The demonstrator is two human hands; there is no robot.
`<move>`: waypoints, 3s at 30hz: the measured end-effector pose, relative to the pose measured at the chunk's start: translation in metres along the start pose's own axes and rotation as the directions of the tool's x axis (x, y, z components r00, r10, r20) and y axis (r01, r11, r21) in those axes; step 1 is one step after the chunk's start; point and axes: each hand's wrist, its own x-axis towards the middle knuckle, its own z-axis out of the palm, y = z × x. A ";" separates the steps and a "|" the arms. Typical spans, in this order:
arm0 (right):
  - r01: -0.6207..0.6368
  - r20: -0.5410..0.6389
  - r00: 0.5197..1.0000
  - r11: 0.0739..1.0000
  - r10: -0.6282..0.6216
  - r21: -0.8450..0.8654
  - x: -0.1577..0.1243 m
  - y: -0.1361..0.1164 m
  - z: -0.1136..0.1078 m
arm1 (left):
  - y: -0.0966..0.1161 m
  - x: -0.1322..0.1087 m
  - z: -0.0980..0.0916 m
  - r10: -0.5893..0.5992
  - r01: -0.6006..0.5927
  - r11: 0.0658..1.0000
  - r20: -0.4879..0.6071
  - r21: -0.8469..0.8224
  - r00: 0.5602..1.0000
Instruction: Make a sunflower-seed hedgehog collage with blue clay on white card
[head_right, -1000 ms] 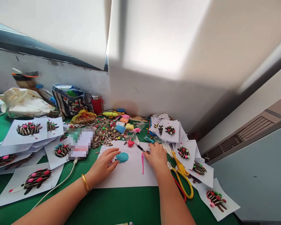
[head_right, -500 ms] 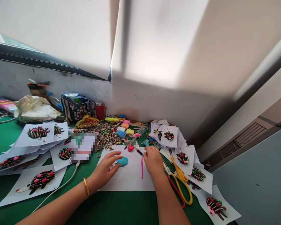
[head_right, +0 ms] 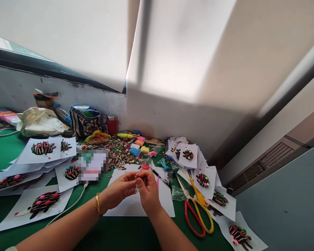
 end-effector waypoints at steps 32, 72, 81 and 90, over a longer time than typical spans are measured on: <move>0.193 0.391 0.913 0.727 0.113 -0.659 0.001 0.011 -0.034 | -0.014 -0.003 -0.018 0.386 -0.246 0.821 -0.183 0.516 0.904; 0.255 0.408 0.912 0.722 0.041 -0.643 0.002 0.019 -0.030 | -0.019 -0.006 -0.016 0.443 -0.271 0.730 -0.132 0.627 0.887; 0.296 0.416 0.909 0.723 -0.013 -0.624 0.003 0.027 -0.035 | -0.021 -0.001 -0.017 0.384 -0.273 0.863 -0.200 0.425 0.901; 0.248 0.358 0.934 0.695 0.014 -0.675 -0.002 0.029 -0.038 | -0.029 0.007 -0.024 0.386 -0.274 0.865 -0.208 0.421 0.899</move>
